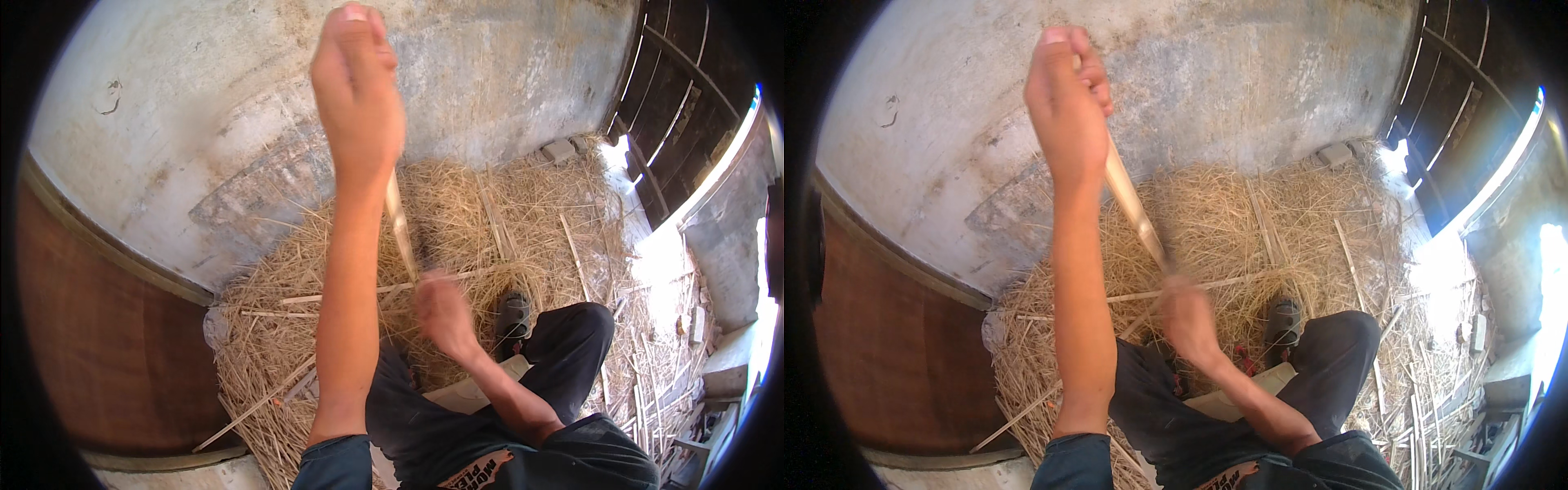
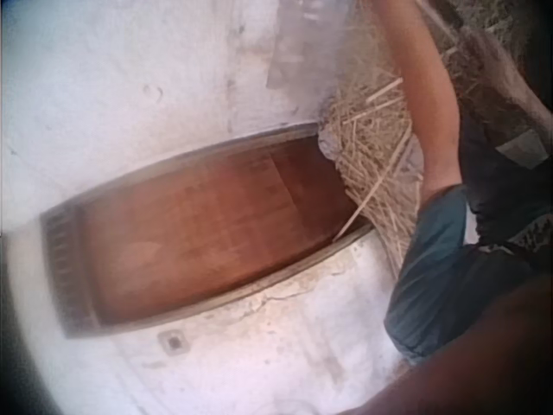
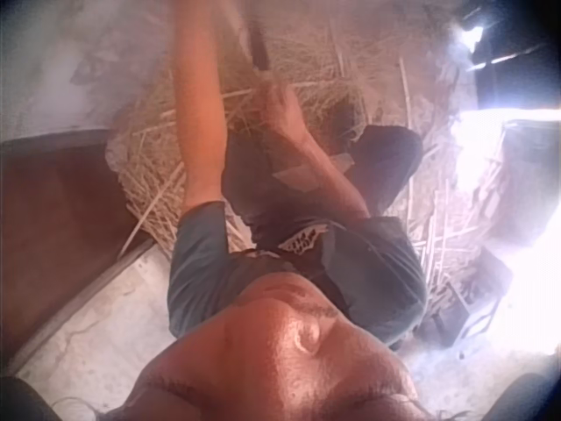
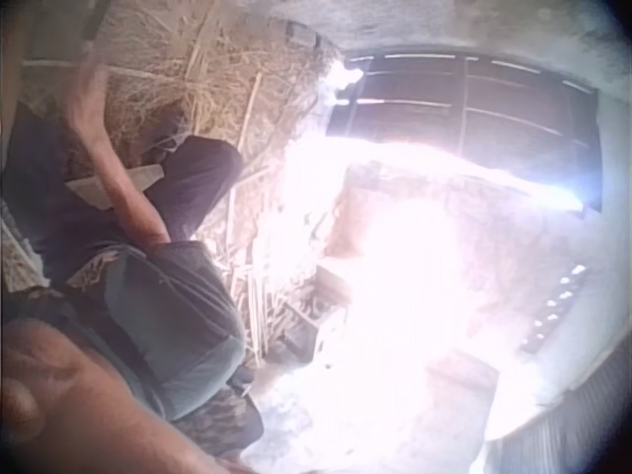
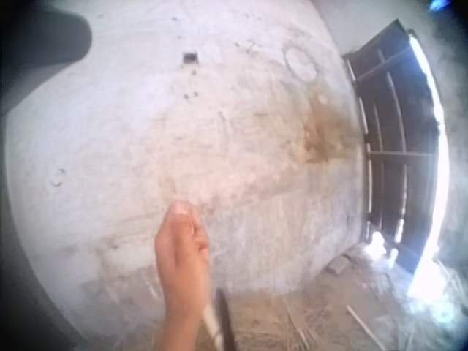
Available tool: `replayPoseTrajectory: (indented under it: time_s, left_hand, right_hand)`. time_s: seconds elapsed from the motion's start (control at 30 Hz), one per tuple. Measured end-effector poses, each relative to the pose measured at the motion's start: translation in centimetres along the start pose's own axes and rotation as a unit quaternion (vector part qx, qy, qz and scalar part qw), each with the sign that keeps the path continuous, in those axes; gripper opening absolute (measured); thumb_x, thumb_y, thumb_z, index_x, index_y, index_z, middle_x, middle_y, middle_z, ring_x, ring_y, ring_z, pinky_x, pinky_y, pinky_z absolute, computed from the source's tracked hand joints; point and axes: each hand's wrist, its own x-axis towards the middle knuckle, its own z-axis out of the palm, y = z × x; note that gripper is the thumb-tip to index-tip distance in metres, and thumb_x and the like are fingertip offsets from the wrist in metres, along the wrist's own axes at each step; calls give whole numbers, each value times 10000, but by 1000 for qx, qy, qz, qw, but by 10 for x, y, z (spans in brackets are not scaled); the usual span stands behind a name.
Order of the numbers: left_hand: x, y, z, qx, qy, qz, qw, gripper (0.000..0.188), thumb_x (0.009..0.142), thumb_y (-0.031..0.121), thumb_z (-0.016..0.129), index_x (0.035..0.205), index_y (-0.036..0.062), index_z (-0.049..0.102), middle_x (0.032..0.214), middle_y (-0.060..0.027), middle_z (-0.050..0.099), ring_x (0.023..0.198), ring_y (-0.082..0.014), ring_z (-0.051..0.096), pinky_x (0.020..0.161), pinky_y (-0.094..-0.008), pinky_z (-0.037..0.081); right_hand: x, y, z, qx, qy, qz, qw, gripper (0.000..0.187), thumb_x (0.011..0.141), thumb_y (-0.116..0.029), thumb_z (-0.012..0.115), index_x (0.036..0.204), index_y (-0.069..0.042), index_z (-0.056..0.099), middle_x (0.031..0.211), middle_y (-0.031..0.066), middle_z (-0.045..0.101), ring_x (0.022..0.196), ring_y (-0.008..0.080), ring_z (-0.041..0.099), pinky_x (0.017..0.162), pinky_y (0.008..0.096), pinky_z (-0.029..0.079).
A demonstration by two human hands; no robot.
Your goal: The person sits on a straw-covered floor and uses a large knife to split and shape a long piece of bamboo. They repeatedly strike the bamboo to split it lengthwise and then use a red utility knife to refine the edges and smooth the surface.
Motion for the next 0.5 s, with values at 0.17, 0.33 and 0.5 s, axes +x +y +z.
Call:
replayPoseTrajectory:
  time_s: [0.17,0.33,0.5]
  left_hand:
    - [2,-2,-16,48,2,11,999,308,1106,296,342,905,114,488,679,59,349,566,-45,298,506,-241,293]
    - [6,-6,-18,43,2,21,999,289,1100,274,342,901,113,477,680,52,354,569,-44,301,509,-244,296]
    - [5,-3,-9,26,-35,2,999,263,1082,240,342,925,93,493,696,36,383,570,-54,323,514,-245,307]
  right_hand:
    - [-2,-21,2,37,-193,201,960,268,1105,-230,473,1058,24,547,641,160,553,493,267,519,495,387,411]
    - [9,-17,-8,-53,-194,122,972,258,1099,-216,492,1084,39,529,640,211,564,523,291,563,514,429,409]
    - [2,-17,-2,-147,-153,82,974,215,1078,-187,529,1099,27,529,699,268,618,643,435,660,551,497,454]
